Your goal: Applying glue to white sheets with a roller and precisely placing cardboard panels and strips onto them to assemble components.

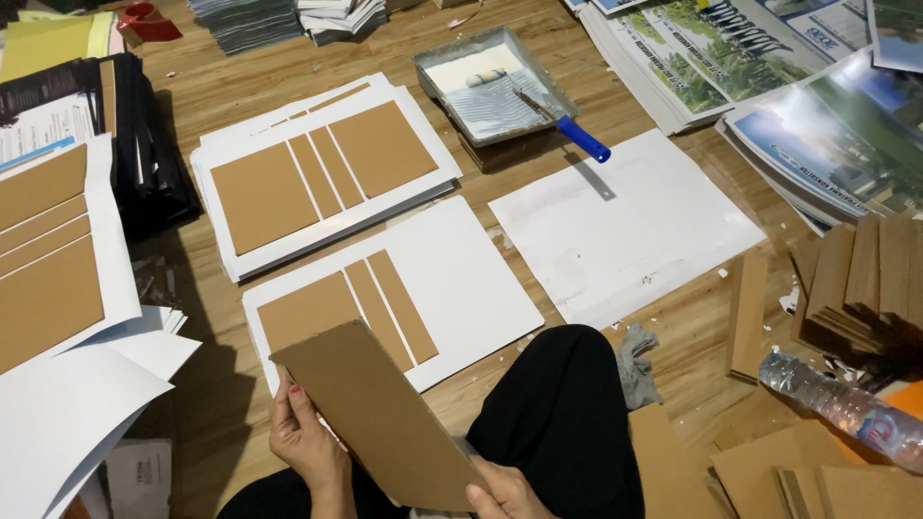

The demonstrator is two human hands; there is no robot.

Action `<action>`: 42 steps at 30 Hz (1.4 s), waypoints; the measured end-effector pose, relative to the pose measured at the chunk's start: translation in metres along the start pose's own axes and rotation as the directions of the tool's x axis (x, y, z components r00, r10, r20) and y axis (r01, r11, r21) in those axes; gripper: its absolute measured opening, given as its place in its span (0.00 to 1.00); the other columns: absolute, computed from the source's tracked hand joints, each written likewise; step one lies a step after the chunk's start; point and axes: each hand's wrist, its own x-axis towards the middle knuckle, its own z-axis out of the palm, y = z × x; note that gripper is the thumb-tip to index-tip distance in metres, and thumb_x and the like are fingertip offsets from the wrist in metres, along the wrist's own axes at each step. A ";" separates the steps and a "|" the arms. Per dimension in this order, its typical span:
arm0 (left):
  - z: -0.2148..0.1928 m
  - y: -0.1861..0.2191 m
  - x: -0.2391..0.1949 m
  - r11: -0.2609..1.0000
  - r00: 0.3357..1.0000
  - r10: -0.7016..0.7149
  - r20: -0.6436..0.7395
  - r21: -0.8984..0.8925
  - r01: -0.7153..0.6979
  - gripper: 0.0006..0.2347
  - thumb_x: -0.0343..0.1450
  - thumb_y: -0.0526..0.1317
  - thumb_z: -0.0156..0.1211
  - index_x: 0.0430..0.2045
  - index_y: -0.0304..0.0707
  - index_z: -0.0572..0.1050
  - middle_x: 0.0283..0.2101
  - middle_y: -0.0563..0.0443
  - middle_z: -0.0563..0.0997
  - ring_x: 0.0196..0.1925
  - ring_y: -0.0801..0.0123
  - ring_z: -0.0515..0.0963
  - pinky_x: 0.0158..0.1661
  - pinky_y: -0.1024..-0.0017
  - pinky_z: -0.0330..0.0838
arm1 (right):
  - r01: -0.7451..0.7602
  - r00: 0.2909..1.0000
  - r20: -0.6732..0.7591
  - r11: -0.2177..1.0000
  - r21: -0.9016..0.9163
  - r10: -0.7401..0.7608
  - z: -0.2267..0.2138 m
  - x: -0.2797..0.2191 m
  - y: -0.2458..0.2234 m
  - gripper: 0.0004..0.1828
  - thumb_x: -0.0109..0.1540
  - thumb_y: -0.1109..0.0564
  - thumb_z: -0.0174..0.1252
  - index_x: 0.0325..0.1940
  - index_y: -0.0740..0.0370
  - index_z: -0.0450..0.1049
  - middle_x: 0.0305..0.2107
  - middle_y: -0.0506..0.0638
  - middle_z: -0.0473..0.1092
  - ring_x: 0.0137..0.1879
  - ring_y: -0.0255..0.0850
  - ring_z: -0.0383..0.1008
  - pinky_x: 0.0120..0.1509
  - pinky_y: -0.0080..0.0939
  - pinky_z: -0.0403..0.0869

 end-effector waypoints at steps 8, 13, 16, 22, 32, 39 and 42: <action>-0.007 -0.021 0.011 0.980 0.999 0.045 -0.031 0.195 -0.038 0.09 0.72 0.32 0.45 0.43 0.28 0.70 0.36 0.48 0.74 0.32 0.76 0.71 0.33 0.82 0.67 | 0.052 0.998 -0.018 0.998 -0.020 -0.053 -0.011 0.012 -0.015 0.23 0.57 0.63 0.39 0.55 0.75 0.57 0.38 0.59 0.69 0.37 0.40 0.68 0.43 0.37 0.67; -0.002 -0.025 0.018 0.991 0.999 -0.007 -0.045 0.135 0.013 0.07 0.72 0.32 0.45 0.38 0.28 0.70 0.30 0.51 0.73 0.25 0.78 0.69 0.27 0.84 0.66 | -0.067 0.983 -0.179 0.994 -0.091 0.050 -0.022 0.025 -0.023 0.19 0.56 0.63 0.42 0.51 0.69 0.62 0.29 0.51 0.71 0.27 0.33 0.66 0.33 0.31 0.65; 0.003 -0.040 0.025 0.996 0.997 -0.076 -0.001 0.037 0.076 0.06 0.71 0.34 0.46 0.33 0.31 0.71 0.28 0.53 0.72 0.26 0.78 0.68 0.29 0.83 0.65 | -0.160 0.945 -0.305 0.979 -0.127 0.115 -0.044 0.040 -0.024 0.17 0.56 0.60 0.45 0.49 0.64 0.64 0.35 0.52 0.74 0.36 0.35 0.72 0.40 0.33 0.69; 0.045 -0.030 0.019 0.971 0.980 -0.134 0.145 0.216 0.101 0.06 0.67 0.35 0.55 0.31 0.32 0.76 0.26 0.50 0.76 0.27 0.76 0.71 0.29 0.82 0.66 | -0.178 0.794 -0.565 0.975 0.136 0.224 -0.142 0.074 0.006 0.20 0.56 0.64 0.46 0.54 0.68 0.64 0.44 0.55 0.70 0.48 0.39 0.70 0.54 0.35 0.67; 0.079 -0.093 -0.001 0.925 0.901 -0.292 0.322 0.333 0.181 0.03 0.62 0.33 0.60 0.19 0.31 0.77 0.18 0.55 0.73 0.20 0.78 0.66 0.25 0.83 0.62 | -0.285 0.580 -0.813 0.947 -0.147 0.048 -0.388 0.060 0.138 0.12 0.65 0.59 0.43 0.49 0.65 0.67 0.35 0.46 0.68 0.37 0.29 0.63 0.43 0.23 0.63; 0.108 -0.101 -0.010 0.777 0.803 -0.515 0.301 0.560 0.288 0.05 0.62 0.36 0.59 0.24 0.36 0.79 0.21 0.55 0.76 0.24 0.77 0.70 0.28 0.81 0.65 | -0.521 0.541 -0.831 0.828 -0.208 0.132 -0.412 0.063 0.175 0.12 0.64 0.60 0.45 0.48 0.66 0.69 0.35 0.49 0.68 0.39 0.35 0.64 0.45 0.30 0.63; 0.113 -0.113 -0.014 0.764 0.776 -0.536 0.332 0.581 0.280 0.04 0.62 0.35 0.59 0.24 0.36 0.79 0.21 0.54 0.76 0.24 0.77 0.71 0.28 0.82 0.66 | -0.547 0.508 -0.827 0.832 -0.094 0.242 -0.389 0.083 0.162 0.12 0.63 0.61 0.43 0.47 0.65 0.70 0.36 0.51 0.69 0.42 0.37 0.66 0.48 0.33 0.65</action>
